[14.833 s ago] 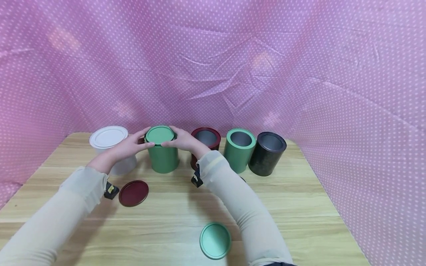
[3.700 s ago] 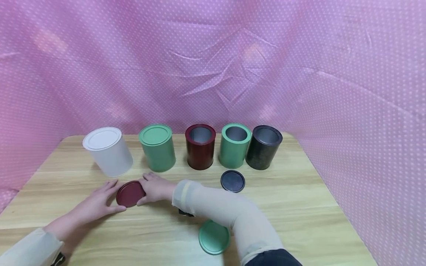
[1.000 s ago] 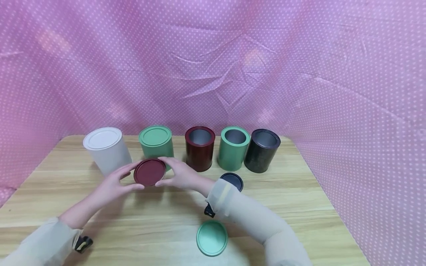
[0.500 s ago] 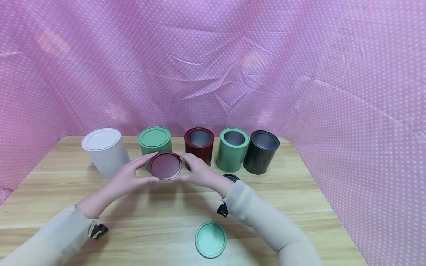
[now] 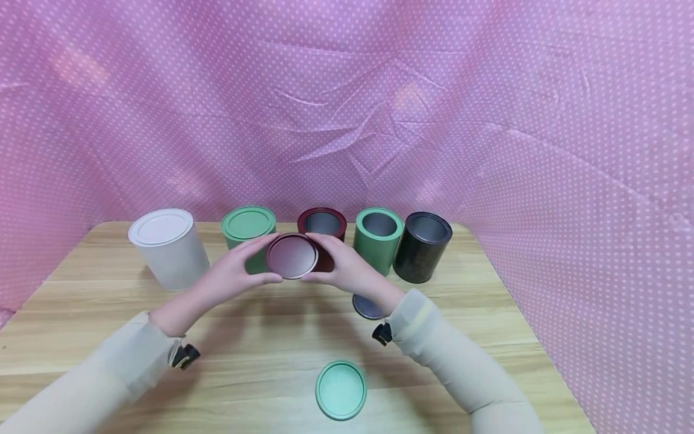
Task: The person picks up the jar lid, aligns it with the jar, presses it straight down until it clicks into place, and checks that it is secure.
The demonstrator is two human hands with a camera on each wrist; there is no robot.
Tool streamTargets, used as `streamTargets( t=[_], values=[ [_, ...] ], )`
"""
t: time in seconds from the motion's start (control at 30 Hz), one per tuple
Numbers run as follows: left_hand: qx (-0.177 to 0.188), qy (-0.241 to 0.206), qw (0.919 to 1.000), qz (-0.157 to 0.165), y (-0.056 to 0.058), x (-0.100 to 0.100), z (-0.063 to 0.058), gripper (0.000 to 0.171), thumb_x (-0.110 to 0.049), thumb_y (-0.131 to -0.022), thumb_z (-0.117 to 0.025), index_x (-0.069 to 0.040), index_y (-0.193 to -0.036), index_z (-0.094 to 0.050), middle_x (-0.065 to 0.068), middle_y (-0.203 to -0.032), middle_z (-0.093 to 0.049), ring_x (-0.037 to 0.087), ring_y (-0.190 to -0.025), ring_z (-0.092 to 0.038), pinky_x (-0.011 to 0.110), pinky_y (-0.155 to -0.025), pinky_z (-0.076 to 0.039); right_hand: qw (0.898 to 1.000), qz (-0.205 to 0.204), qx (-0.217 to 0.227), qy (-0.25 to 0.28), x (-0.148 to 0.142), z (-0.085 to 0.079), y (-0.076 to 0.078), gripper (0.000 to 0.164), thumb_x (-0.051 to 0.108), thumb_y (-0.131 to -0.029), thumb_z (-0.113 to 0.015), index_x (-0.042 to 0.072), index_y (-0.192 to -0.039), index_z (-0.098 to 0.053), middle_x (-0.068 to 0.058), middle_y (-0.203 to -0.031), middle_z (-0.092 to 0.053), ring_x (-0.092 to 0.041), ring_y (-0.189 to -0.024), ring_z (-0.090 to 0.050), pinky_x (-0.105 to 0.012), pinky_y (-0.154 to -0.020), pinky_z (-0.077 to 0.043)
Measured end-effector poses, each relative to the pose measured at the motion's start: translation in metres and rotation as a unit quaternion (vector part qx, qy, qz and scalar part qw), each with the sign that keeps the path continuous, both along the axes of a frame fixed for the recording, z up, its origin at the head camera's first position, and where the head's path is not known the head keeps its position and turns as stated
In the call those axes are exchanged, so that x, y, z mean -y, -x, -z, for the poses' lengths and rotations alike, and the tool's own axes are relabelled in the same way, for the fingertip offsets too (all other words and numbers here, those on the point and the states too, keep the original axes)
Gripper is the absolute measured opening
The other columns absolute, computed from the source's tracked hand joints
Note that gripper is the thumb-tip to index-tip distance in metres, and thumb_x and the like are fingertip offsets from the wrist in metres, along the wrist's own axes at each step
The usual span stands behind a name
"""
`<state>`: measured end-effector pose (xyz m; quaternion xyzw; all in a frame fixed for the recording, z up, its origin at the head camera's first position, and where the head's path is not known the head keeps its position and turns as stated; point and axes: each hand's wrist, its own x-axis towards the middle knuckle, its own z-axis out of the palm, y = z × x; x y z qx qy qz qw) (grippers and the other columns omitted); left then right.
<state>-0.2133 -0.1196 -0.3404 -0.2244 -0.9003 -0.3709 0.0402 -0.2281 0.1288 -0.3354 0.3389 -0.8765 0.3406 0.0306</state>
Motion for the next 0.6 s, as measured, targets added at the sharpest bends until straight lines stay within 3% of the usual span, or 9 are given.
streamTargets(
  t=[0.2, 0.6],
  values=[
    [0.001, 0.022, 0.9995, 0.024, 0.009, -0.01, -0.012, 0.081, -0.04, -0.077, -0.08, -0.02, -0.146, -0.044, 0.014, -0.15, -0.043, 0.036, -0.14, -0.036, 0.06, -0.11, -0.033, 1.0, 0.018, 0.007, -0.012, -0.012, -0.008, 0.005, 0.076, 0.023, -0.079, -0.08, 0.008, -0.144, -0.043, -0.012, -0.14, -0.052, -0.027, -0.127, -0.05, -0.047, -0.105, -0.042],
    [-0.027, 0.062, 0.9962, 0.055, 0.036, -0.029, -0.029, 0.084, -0.039, -0.081, -0.077, -0.007, -0.148, -0.038, 0.014, -0.151, -0.042, 0.032, -0.14, -0.037, 0.05, -0.116, -0.03, 0.998, 0.047, -0.002, -0.03, -0.03, -0.017, 0.026, 0.077, 0.025, -0.081, -0.08, 0.01, -0.146, -0.042, -0.011, -0.145, -0.048, -0.029, -0.135, -0.044, -0.049, -0.11, -0.038]
  ],
)
